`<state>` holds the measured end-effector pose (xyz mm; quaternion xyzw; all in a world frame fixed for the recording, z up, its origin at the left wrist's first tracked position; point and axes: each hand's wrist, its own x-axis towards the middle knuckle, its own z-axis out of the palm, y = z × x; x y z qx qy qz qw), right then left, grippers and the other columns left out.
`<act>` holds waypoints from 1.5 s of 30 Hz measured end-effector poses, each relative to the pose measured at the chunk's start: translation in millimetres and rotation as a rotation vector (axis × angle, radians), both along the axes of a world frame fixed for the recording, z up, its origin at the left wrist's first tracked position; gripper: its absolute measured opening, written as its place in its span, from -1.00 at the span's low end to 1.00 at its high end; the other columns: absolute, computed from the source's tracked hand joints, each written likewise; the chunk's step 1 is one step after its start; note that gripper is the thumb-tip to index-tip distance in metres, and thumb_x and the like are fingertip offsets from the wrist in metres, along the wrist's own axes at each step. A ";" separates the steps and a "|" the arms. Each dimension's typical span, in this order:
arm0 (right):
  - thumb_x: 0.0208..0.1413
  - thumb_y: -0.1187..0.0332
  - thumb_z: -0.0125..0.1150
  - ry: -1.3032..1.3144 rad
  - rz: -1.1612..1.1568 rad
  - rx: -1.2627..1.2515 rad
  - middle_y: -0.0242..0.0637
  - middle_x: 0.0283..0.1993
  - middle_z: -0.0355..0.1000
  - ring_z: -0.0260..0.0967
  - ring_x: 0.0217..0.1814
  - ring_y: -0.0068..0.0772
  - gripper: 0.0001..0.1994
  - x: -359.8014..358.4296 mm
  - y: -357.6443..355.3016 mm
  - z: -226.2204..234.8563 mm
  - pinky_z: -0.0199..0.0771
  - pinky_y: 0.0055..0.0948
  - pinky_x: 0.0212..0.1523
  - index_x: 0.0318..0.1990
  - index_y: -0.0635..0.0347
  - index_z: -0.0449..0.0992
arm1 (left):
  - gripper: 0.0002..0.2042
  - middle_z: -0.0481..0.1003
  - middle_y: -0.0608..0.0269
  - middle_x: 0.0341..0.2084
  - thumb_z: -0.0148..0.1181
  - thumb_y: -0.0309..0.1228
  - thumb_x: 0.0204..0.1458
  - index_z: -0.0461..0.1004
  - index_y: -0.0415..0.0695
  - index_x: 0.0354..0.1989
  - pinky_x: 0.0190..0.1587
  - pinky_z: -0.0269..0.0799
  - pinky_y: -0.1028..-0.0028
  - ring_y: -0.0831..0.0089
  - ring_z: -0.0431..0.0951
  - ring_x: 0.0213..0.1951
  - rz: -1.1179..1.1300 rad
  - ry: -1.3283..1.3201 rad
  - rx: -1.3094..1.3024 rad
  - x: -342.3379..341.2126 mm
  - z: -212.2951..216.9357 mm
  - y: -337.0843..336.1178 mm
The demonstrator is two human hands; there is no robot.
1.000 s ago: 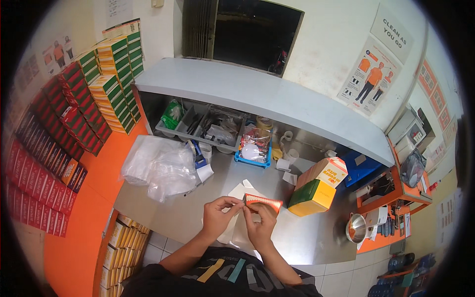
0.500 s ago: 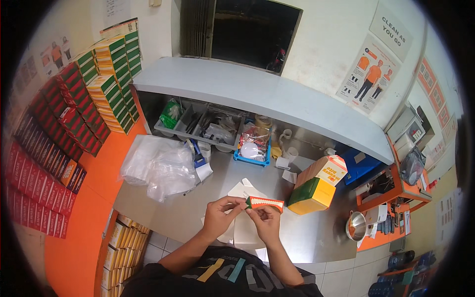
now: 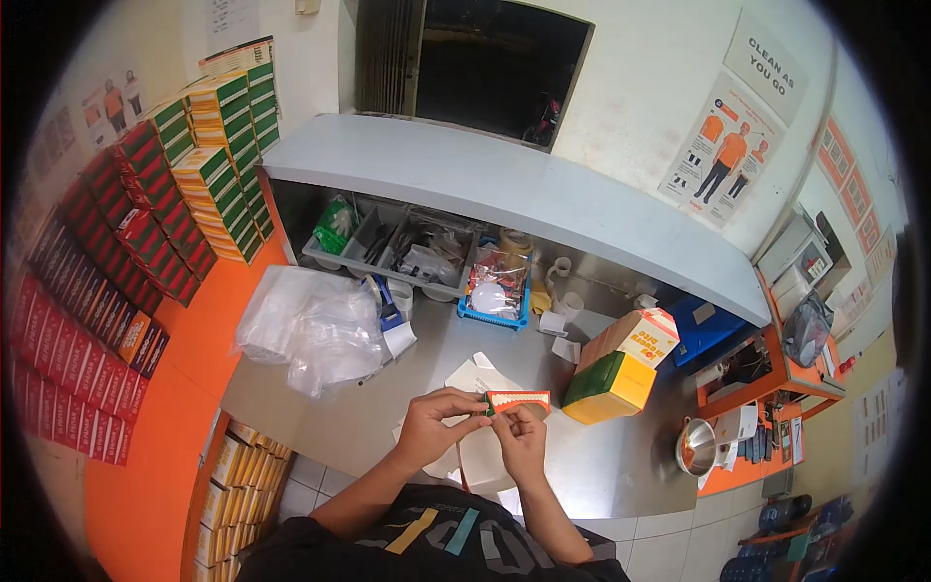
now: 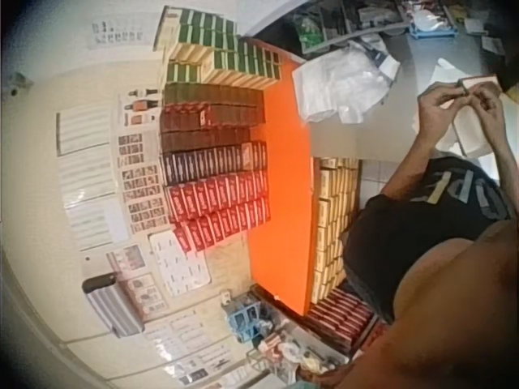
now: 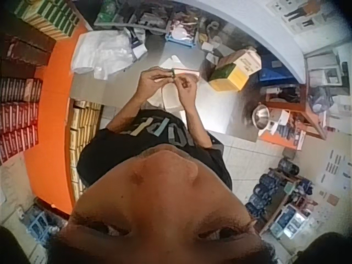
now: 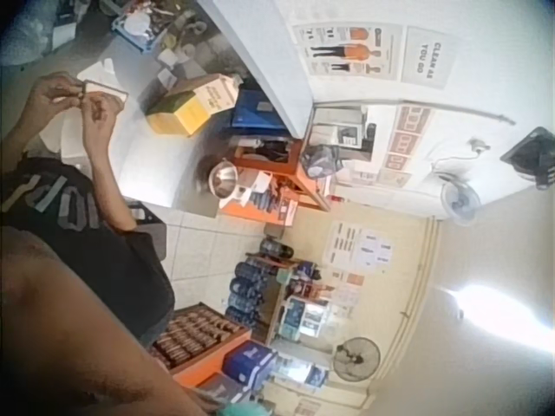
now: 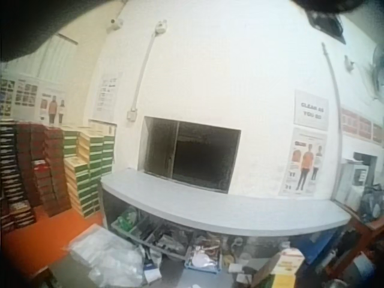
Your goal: The person assembles cardboard boxes by hand by folding various pre-cut flaps and securing them together. The boxes are then stacked on a metal counter near several other identical flat box templates.
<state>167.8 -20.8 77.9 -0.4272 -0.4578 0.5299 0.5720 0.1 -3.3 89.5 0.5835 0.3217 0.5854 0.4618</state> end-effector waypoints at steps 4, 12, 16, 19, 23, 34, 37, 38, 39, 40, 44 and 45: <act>0.17 0.55 0.27 -0.544 -0.104 0.341 -0.18 -0.18 0.59 0.57 -0.12 -0.44 -0.88 -6.9 -7.2 1.3 0.57 -0.48 -0.08 -0.18 0.40 0.51 | -0.79 0.57 0.17 -0.26 0.40 -0.62 -0.03 0.58 -0.28 -0.20 -0.04 0.64 0.47 0.47 0.63 -0.20 0.084 0.079 -0.012 7.2 21.2 -6.9; 0.17 0.59 0.23 -0.179 -0.187 0.092 -0.18 -0.21 0.59 0.57 -0.16 -0.47 -0.89 -16.0 -5.8 -12.7 0.56 -0.51 -0.13 -0.17 0.41 0.49 | -0.75 0.50 0.16 -0.30 0.37 -0.65 -0.02 0.52 -0.26 -0.15 -0.14 0.65 0.47 0.49 0.59 -0.25 0.140 0.229 0.142 16.4 21.2 -8.1; 0.16 0.59 0.23 -0.428 0.018 0.055 -0.17 -0.30 0.60 0.59 -0.28 -0.47 -0.91 -6.0 -9.5 4.0 0.56 -0.52 -0.22 -0.19 0.38 0.53 | -0.71 0.50 0.19 -0.32 0.34 -0.67 0.00 0.52 -0.24 -0.08 -0.13 0.62 0.51 0.49 0.59 -0.23 0.038 0.282 0.180 6.9 0.7 -0.8; 0.10 0.57 0.29 -0.634 -0.187 0.401 -0.15 -0.35 0.60 0.57 -0.40 -0.41 -0.87 -4.8 -20.7 27.7 0.54 -0.52 -0.30 -0.18 0.35 0.56 | -0.69 0.52 0.22 -0.29 0.32 -0.68 0.03 0.52 -0.26 -0.02 -0.11 0.59 0.55 0.50 0.58 -0.20 0.154 0.059 -0.055 1.3 -6.2 2.7; 0.11 0.50 0.34 -0.696 -0.423 0.466 -0.15 -0.06 0.57 0.52 -0.03 -0.34 -0.58 16.7 -6.2 21.3 0.47 -0.45 -0.02 0.15 0.31 0.46 | -0.70 0.59 0.17 -0.14 0.34 -0.61 0.07 0.55 -0.28 0.00 -0.08 0.59 0.53 0.50 0.60 -0.16 0.075 -0.280 -0.263 -4.4 -9.4 15.0; 0.40 0.28 0.06 -0.142 0.136 0.020 -0.45 -0.34 0.51 0.36 -0.31 -0.72 -0.71 40.3 24.5 -5.4 0.38 -0.61 -0.28 -0.26 0.34 0.57 | -0.83 0.64 0.29 -0.44 0.39 -0.41 0.09 0.67 -0.29 -0.27 -0.26 0.49 0.62 0.63 0.58 -0.37 -0.098 0.085 -0.396 1.2 -1.8 26.3; 0.44 0.23 -0.03 -0.183 -0.087 0.095 -0.49 -0.40 0.47 0.28 -0.36 -0.75 -0.62 24.8 23.1 0.2 0.30 -0.62 -0.34 -0.33 0.34 0.55 | -0.78 0.64 0.31 -0.47 0.39 -0.34 0.10 0.68 -0.28 -0.29 -0.34 0.44 0.61 0.67 0.53 -0.44 -0.127 0.120 -0.370 4.6 -13.3 19.6; 0.44 0.23 -0.03 -0.106 -0.164 0.134 -0.48 -0.40 0.47 0.29 -0.35 -0.74 -0.62 22.3 24.1 3.3 0.31 -0.62 -0.33 -0.32 0.34 0.55 | -0.75 0.63 0.32 -0.49 0.39 -0.28 0.10 0.68 -0.27 -0.29 -0.39 0.41 0.59 0.69 0.49 -0.48 -0.137 0.180 -0.372 6.2 -17.5 16.6; 0.44 0.23 -0.03 -0.030 -0.241 0.172 -0.48 -0.40 0.48 0.30 -0.34 -0.74 -0.62 21.4 25.5 5.1 0.32 -0.61 -0.32 -0.32 0.35 0.55 | -0.75 0.63 0.32 -0.49 0.39 -0.28 0.10 0.68 -0.27 -0.29 -0.39 0.41 0.59 0.69 0.49 -0.48 -0.139 0.180 -0.371 5.5 -24.1 15.9; 0.44 0.23 -0.03 -0.028 -0.243 0.170 -0.48 -0.40 0.48 0.30 -0.34 -0.74 -0.62 23.6 26.5 5.4 0.32 -0.61 -0.32 -0.32 0.35 0.55 | -0.74 0.62 0.33 -0.53 0.38 -0.27 0.11 0.67 -0.29 -0.32 -0.42 0.39 0.58 0.70 0.47 -0.50 -0.210 0.263 -0.390 2.1 -30.1 14.9; 0.45 0.20 -0.06 -0.074 -0.269 0.113 -0.40 -0.30 0.54 0.35 -0.32 -0.69 -0.60 18.2 30.5 13.6 0.38 -0.59 -0.25 -0.21 0.37 0.58 | -0.69 0.56 0.34 -0.64 0.33 -0.24 0.15 0.64 -0.32 -0.40 -0.48 0.33 0.52 0.71 0.41 -0.53 -0.162 0.313 -0.335 -5.9 -48.2 12.8; 0.45 0.19 -0.07 -0.006 -0.257 0.120 -0.37 -0.28 0.56 0.37 -0.32 -0.66 -0.59 13.7 28.5 18.0 0.40 -0.57 -0.24 -0.19 0.38 0.59 | -0.68 0.56 0.33 -0.64 0.33 -0.24 0.15 0.64 -0.32 -0.41 -0.49 0.32 0.52 0.72 0.42 -0.53 -0.080 0.237 -0.334 -8.4 -54.0 13.0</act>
